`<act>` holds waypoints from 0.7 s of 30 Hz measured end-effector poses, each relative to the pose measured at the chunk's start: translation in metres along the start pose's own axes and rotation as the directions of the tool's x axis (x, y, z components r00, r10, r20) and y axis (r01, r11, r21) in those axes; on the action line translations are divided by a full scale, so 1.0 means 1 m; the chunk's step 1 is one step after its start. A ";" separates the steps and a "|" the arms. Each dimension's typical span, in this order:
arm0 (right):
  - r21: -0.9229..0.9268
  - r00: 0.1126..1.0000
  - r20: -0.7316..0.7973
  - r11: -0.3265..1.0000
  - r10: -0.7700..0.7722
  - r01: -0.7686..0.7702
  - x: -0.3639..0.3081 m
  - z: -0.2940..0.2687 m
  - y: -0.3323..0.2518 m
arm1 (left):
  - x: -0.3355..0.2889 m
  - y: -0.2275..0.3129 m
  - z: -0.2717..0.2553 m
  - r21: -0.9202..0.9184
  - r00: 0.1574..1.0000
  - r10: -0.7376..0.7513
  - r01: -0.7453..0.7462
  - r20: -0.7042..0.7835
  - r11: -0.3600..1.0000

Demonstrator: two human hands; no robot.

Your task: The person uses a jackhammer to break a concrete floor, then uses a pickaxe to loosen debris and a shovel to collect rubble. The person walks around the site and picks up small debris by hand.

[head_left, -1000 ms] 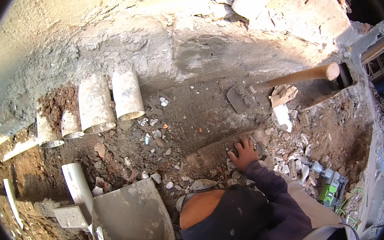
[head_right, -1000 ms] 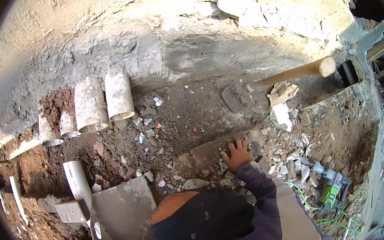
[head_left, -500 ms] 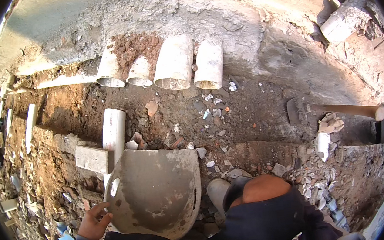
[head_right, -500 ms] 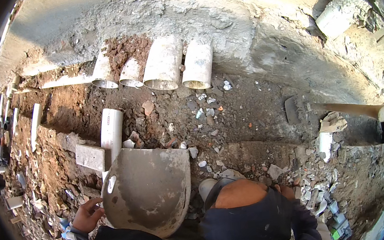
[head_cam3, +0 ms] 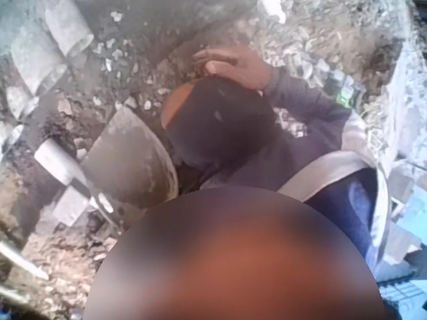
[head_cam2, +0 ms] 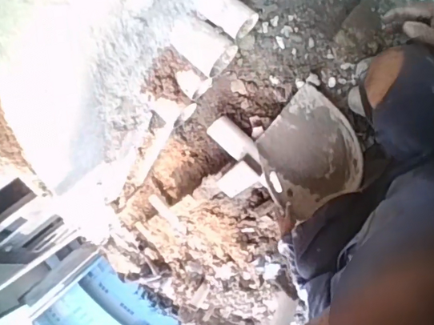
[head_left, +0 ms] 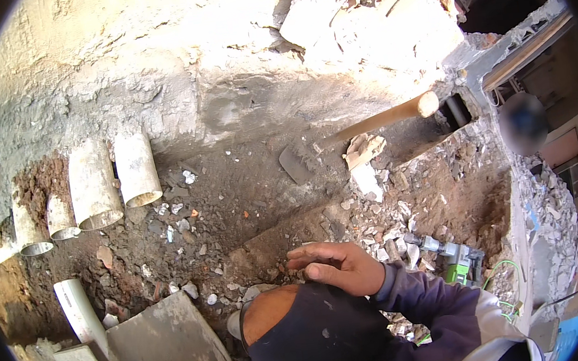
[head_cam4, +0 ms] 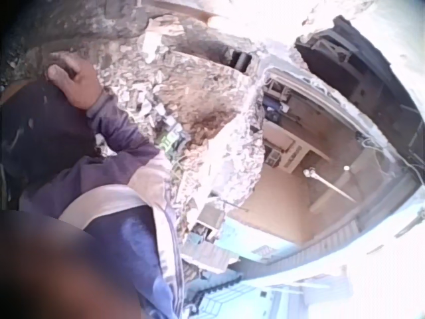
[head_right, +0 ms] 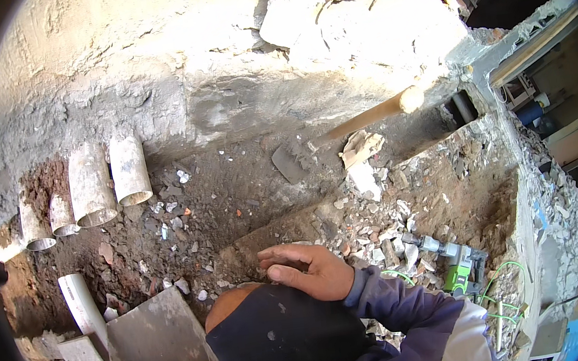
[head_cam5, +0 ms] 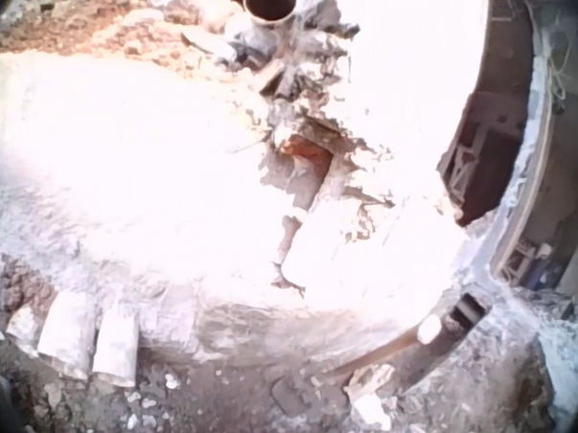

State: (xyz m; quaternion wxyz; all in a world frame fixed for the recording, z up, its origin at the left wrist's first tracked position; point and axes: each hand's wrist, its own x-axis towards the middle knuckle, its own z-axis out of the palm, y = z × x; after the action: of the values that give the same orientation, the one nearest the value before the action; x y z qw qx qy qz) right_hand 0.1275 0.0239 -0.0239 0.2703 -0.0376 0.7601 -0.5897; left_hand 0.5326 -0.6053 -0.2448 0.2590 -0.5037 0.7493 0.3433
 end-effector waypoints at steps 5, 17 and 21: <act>-0.066 0.875 0.239 0.892 -0.421 0.448 0.023 0.057 -0.077 | -0.023 0.047 0.030 -0.252 0.994 -0.051 0.074 0.094 0.965; -0.466 0.939 0.340 0.876 0.053 0.120 -0.005 0.082 -0.157 | -0.117 0.122 -0.007 -0.765 0.957 0.020 0.218 0.289 0.606; -0.567 0.922 0.339 0.823 0.187 0.041 -0.043 0.073 -0.167 | -0.168 0.177 -0.051 -0.727 0.956 -0.078 0.266 0.282 0.633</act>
State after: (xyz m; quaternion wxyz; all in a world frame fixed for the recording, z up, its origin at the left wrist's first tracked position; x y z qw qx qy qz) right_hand 0.1533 -0.0743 0.1331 0.4119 -0.1994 0.8336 -0.3093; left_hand 0.4259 -0.5028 -0.0448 0.1392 -0.5929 0.4513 0.6523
